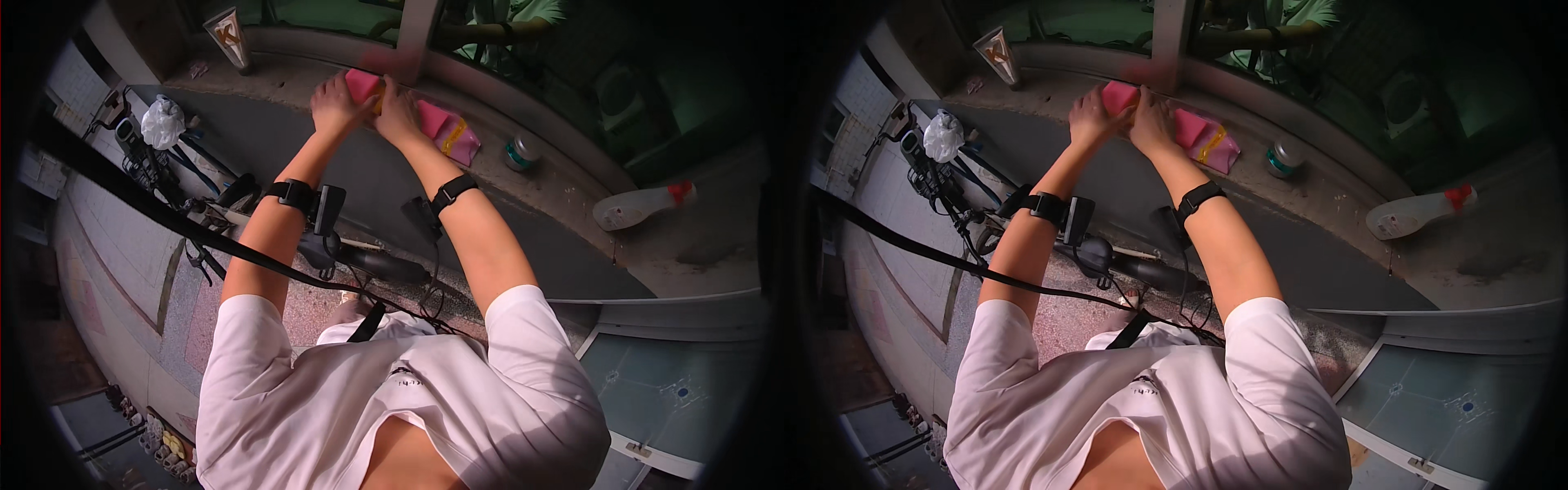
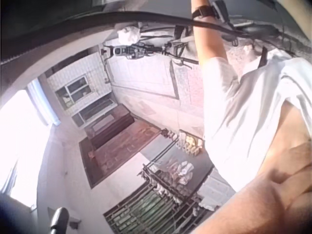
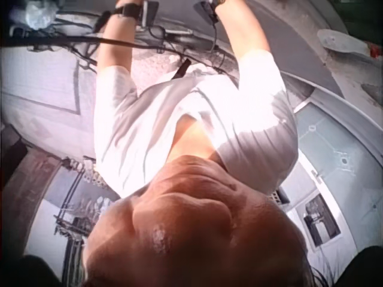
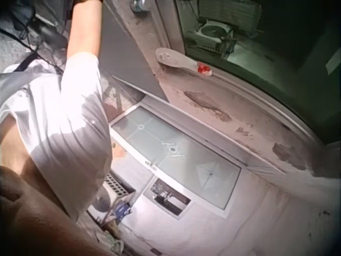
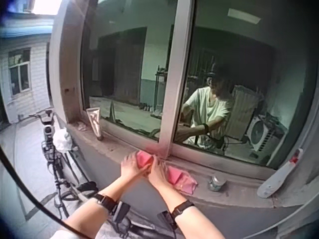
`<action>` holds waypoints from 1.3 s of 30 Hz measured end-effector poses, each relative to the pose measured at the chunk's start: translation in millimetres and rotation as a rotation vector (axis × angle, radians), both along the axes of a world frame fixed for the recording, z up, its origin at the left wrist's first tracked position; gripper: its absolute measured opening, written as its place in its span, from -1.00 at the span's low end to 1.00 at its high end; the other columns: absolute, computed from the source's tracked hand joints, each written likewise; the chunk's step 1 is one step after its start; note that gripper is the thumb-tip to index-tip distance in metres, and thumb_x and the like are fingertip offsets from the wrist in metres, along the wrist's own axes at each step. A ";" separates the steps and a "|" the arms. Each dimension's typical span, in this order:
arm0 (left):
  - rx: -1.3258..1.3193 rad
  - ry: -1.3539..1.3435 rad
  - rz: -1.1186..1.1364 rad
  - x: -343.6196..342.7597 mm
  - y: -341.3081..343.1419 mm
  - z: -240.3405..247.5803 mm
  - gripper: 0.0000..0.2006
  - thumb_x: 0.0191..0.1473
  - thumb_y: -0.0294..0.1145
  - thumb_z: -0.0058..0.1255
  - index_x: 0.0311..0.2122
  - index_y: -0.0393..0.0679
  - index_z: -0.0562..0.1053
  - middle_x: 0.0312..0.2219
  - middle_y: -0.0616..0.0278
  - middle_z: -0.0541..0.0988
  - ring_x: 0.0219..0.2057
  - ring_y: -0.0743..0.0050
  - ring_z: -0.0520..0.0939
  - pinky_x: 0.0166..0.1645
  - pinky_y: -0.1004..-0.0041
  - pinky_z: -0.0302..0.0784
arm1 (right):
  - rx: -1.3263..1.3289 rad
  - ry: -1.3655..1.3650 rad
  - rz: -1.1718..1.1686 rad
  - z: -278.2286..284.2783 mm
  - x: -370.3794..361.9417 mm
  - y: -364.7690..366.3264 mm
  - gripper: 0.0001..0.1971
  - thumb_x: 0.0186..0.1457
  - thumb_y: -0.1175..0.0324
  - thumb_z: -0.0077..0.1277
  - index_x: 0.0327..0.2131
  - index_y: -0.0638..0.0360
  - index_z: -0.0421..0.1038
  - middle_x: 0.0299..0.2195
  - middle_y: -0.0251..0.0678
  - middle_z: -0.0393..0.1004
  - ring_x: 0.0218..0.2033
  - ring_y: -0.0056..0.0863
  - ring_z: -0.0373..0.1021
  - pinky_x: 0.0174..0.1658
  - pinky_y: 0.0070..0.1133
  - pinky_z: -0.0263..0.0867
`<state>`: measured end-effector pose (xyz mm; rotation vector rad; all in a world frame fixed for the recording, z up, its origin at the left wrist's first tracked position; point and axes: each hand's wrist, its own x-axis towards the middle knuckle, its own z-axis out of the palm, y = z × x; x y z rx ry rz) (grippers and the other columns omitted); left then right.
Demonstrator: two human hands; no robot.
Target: Hand washing a black cloth in a red basin using a yellow sponge and soap.
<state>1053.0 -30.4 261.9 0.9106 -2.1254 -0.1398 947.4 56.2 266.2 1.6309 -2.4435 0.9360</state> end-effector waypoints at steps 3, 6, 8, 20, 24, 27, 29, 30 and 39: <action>-0.107 -0.073 -0.054 -13.5 -16.0 -4.4 -0.27 -0.30 0.05 0.17 -0.03 -0.21 0.32 -0.24 0.02 0.47 -0.15 0.03 0.44 -0.08 0.16 0.33 | 0.047 -0.032 -0.094 -6.8 -4.6 -5.1 -0.14 -0.19 0.18 0.19 0.12 0.29 -0.07 0.00 0.11 0.22 0.10 -0.07 0.13 0.21 -0.25 -0.13; -0.162 -0.067 -0.091 -14.5 -24.6 -8.1 -0.30 -0.31 0.01 0.17 -0.04 -0.21 0.33 -0.30 0.04 0.46 -0.20 0.05 0.45 -0.13 0.17 0.34 | -0.037 -0.045 -0.052 -10.9 -3.7 -6.6 -0.14 -0.22 0.20 0.22 0.11 0.30 -0.05 -0.03 0.10 0.25 0.07 -0.04 0.15 0.19 -0.24 -0.09; -0.178 -0.034 -0.117 -16.4 -27.5 -3.1 -0.31 -0.31 0.00 0.18 -0.05 -0.21 0.33 -0.31 0.05 0.46 -0.22 0.06 0.46 -0.14 0.17 0.34 | -0.170 0.135 -0.026 -12.2 -3.3 -9.3 -0.13 -0.28 0.12 0.27 0.08 0.27 0.04 -0.04 0.02 0.28 0.01 -0.01 0.19 0.08 -0.28 0.08; 0.115 -0.016 -0.348 -11.4 -78.3 8.0 -0.27 -0.33 -0.04 0.20 -0.02 -0.25 0.33 -0.36 -0.04 0.55 -0.30 0.07 0.57 -0.16 0.26 0.42 | -0.221 -0.007 -0.053 2.3 14.0 -33.2 -0.19 -0.28 0.20 0.27 0.04 0.28 0.08 -0.04 0.00 0.22 0.03 -0.03 0.13 0.06 -0.30 0.10; 0.463 0.162 -0.405 -2.1 -91.6 1.7 -0.31 -0.20 -0.04 0.15 0.02 -0.25 0.31 -0.27 -0.01 0.54 -0.21 0.11 0.56 -0.10 0.34 0.42 | -0.221 0.053 -0.017 20.4 18.2 -38.6 -0.25 -0.26 0.27 0.24 0.03 0.26 0.10 -0.05 -0.03 0.20 0.01 -0.06 0.16 0.01 -0.31 0.17; 0.826 0.352 -0.437 2.5 -78.9 10.3 -0.36 -0.10 -0.01 0.10 0.03 -0.21 0.31 -0.22 0.13 0.52 -0.20 0.26 0.55 -0.12 0.43 0.43 | -0.246 -0.060 0.090 44.1 22.0 -36.9 -0.28 -0.24 0.30 0.22 0.03 0.21 0.12 -0.05 -0.07 0.19 0.00 -0.08 0.18 0.00 -0.34 0.20; 1.059 0.450 -0.425 8.6 -69.5 14.0 -0.41 -0.04 -0.01 0.06 0.03 -0.18 0.32 -0.21 0.22 0.51 -0.21 0.35 0.54 -0.14 0.47 0.44 | -0.294 -0.035 0.110 59.9 32.8 -36.3 -0.29 -0.24 0.30 0.22 0.03 0.18 0.13 -0.05 -0.09 0.19 0.00 -0.10 0.20 0.01 -0.37 0.21; 1.308 0.578 -0.571 11.9 -72.7 11.2 -0.47 0.02 -0.06 0.01 0.04 -0.15 0.31 -0.22 0.29 0.49 -0.22 0.42 0.53 -0.16 0.51 0.43 | -0.256 -0.056 0.141 68.8 36.1 -35.1 -0.26 -0.21 0.23 0.21 0.07 0.10 0.09 -0.08 -0.10 0.21 0.01 -0.12 0.19 0.05 -0.38 0.18; 1.910 0.713 -1.097 4.8 -8.5 39.1 -0.58 0.20 -0.03 -0.36 0.05 -0.06 0.22 -0.08 0.27 0.39 -0.08 0.42 0.44 -0.02 0.43 0.40 | -0.269 0.073 -0.065 61.4 34.4 -7.8 -0.15 -0.12 -0.09 0.10 0.15 0.17 -0.01 0.02 0.01 0.19 0.05 -0.06 0.17 0.08 -0.34 0.14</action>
